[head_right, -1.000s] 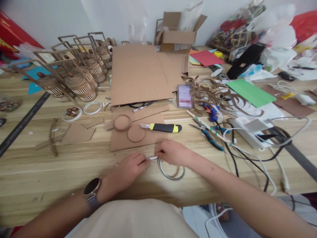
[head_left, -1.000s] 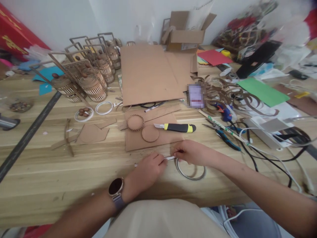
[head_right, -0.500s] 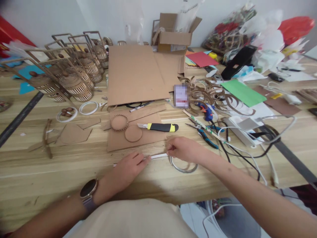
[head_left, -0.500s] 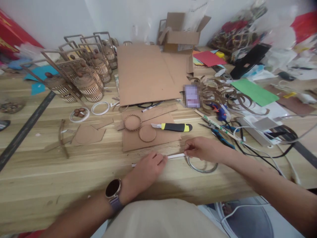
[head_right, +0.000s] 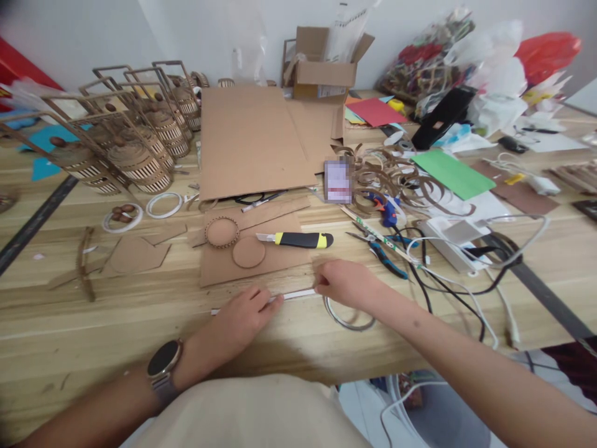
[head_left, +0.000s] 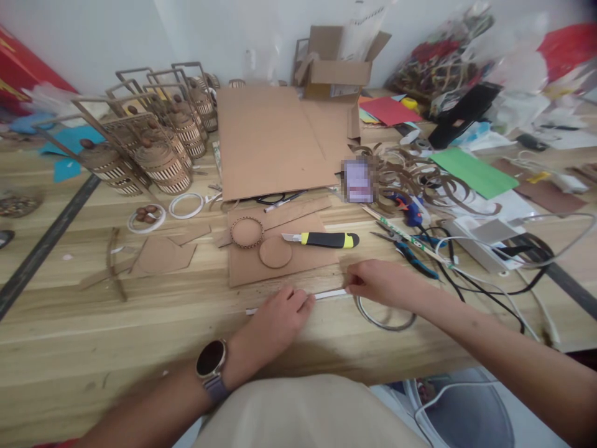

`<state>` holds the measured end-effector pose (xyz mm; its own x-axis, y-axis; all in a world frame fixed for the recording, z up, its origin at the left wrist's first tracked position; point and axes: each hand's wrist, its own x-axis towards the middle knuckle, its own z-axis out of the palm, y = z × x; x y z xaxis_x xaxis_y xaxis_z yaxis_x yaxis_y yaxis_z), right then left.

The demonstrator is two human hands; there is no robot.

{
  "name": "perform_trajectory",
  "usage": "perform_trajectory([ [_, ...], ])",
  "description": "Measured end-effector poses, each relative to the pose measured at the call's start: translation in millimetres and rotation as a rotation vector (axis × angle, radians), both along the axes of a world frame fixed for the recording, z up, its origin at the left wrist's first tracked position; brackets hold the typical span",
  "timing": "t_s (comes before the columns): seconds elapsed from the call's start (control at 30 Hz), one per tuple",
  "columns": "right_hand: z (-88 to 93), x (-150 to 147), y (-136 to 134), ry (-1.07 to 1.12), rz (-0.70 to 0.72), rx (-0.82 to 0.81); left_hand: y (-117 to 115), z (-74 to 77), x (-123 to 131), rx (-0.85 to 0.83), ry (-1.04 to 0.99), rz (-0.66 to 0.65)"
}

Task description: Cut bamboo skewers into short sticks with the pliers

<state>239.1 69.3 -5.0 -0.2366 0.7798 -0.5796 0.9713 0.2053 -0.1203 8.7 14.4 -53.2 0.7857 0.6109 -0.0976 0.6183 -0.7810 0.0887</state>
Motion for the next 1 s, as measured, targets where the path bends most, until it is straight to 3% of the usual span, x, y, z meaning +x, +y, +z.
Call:
perform_trajectory([
  [0.6, 3.0, -12, 1, -0.105, 0.042, 0.012, -3, 0.7, 1, 0.013, -0.011, 0.025],
  [1.0, -1.7, -33, 4, -0.037, 0.123, 0.025, -7, 7.5, -25, 0.021, 0.070, 0.092],
])
